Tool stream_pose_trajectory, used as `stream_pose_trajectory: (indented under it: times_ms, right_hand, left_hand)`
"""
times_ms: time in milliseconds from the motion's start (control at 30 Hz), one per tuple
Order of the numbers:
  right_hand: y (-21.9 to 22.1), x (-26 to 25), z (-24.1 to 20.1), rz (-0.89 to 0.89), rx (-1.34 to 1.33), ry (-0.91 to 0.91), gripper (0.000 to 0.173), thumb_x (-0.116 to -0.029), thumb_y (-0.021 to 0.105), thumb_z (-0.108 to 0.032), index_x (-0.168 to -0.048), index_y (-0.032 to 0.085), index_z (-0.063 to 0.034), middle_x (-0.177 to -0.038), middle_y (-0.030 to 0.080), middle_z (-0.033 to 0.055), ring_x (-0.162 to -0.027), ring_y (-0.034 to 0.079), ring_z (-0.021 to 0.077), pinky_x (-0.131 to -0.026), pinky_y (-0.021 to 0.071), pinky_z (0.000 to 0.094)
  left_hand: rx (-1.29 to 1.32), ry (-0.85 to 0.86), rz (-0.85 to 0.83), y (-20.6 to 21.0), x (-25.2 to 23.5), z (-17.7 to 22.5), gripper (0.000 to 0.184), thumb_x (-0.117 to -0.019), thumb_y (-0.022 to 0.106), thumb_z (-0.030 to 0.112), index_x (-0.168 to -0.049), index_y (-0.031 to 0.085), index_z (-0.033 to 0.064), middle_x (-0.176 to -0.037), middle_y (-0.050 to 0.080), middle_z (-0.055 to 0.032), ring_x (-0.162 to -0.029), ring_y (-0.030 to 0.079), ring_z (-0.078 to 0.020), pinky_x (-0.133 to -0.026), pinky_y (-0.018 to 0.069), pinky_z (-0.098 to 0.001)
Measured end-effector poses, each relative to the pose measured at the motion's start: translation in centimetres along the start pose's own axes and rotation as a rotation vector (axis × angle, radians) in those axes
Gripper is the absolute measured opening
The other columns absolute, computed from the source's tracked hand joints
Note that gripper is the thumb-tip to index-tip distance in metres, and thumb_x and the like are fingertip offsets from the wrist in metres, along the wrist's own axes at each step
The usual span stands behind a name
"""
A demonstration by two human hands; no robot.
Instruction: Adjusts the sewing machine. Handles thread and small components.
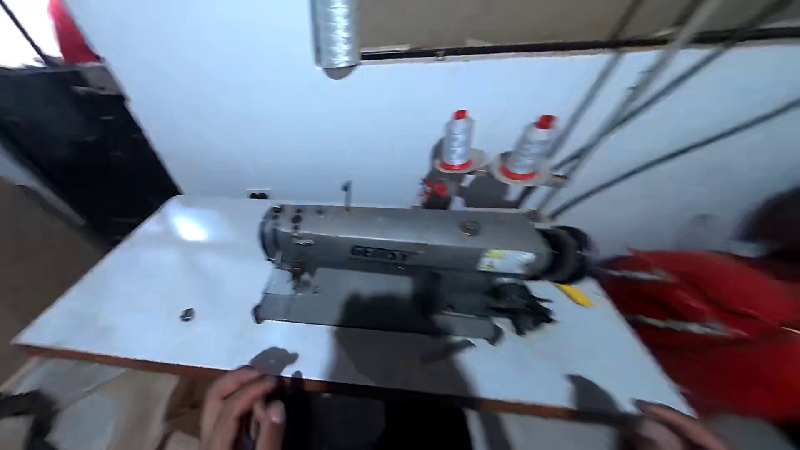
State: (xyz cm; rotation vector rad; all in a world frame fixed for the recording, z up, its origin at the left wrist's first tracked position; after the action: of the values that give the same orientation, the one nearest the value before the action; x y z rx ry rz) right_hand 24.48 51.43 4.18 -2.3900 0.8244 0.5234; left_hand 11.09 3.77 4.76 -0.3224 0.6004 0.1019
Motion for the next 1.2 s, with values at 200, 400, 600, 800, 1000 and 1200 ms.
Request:
stream_pose_trajectory:
  times_ms: [200,400,600,800,1000,1200]
  right_hand:
    - [6.0,7.7,-6.8,0.102,-0.364,0.130,0.047,-0.1060,0.056,-0.016,-0.149,0.036,-0.0169,-0.081,0.066,-0.0032,-0.062,0.065,0.0129,-0.055,0.0594,0.0331]
    - [7.0,9.9,-7.8,0.070,-0.339,0.233,0.059,-0.1060,0.053,-0.014,-0.154,0.023,0.0024,-0.081,0.065,0.0033,-0.061,0.062,0.0144,-0.053,0.0561,0.0348]
    - [7.3,8.6,-6.9,-0.233,-0.405,0.437,0.066,-0.1077,0.052,-0.017,-0.163,0.017,-0.0072,-0.075,0.067,0.0093,-0.056,0.061,0.0204,-0.050,0.0555,0.0388]
    - [1.2,-2.8,-0.8,-0.024,0.047,0.145,0.030,-0.1067,0.053,-0.033,-0.108,0.075,-0.0129,-0.085,0.071,0.0003,-0.071,0.067,0.0132,-0.065,0.0594,0.0367]
    - [1.2,-18.8,12.4,-0.226,0.638,0.168,0.052,-0.0903,0.076,-0.044,-0.131,0.068,-0.0128,-0.123,0.067,0.0166,-0.116,0.062,0.0382,-0.097,0.0506,0.0644]
    - [-0.4,-19.3,12.2,-0.406,0.630,0.390,0.028,-0.0914,0.077,-0.029,-0.111,0.070,-0.0098,-0.092,0.071,0.0156,-0.086,0.069,0.0352,-0.077,0.0552,0.0633]
  left_hand:
    - [0.707,-0.406,-0.847,19.7,6.9,9.2,0.036,-0.1050,0.058,0.026,-0.136,0.065,0.0076,-0.122,0.071,-0.0070,-0.102,0.070,-0.0176,-0.088,0.0608,-0.0393]
    - [0.847,-0.398,-0.721,22.5,10.8,9.4,0.028,-0.1048,0.058,0.017,-0.127,0.073,0.0076,-0.125,0.066,-0.0090,-0.105,0.066,-0.0179,-0.087,0.0601,-0.0364]
    - [0.943,-0.387,-0.657,22.5,10.2,7.6,0.027,-0.1056,0.057,0.016,-0.122,0.073,0.0033,-0.121,0.067,-0.0114,-0.103,0.065,-0.0179,-0.088,0.0584,-0.0346]
    - [0.684,-0.210,-0.646,21.1,9.6,8.0,0.032,-0.1107,0.046,0.024,-0.113,0.070,0.0038,-0.098,0.071,-0.0075,-0.070,0.061,-0.0110,-0.063,0.0553,-0.0289]
    - [0.432,0.075,-0.617,22.2,8.0,10.6,0.022,-0.1055,0.055,0.020,-0.104,0.073,0.0070,-0.102,0.066,-0.0065,-0.084,0.065,-0.0116,-0.071,0.0592,-0.0280]
    - [0.505,0.208,-0.544,22.8,4.7,13.3,0.023,-0.1054,0.055,0.024,-0.102,0.072,0.0084,-0.146,0.053,-0.0158,-0.115,0.065,-0.0191,-0.095,0.0600,-0.0354]
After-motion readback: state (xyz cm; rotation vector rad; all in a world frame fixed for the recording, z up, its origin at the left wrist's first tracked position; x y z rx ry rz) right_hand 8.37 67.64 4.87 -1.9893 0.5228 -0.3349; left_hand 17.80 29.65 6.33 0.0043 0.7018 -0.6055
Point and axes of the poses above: each hand's wrist, its own x-axis away from the middle knuckle, its own y-axis out of the palm, z = x × y, the point moved 3 cm from there along -x, towards the middle knuckle
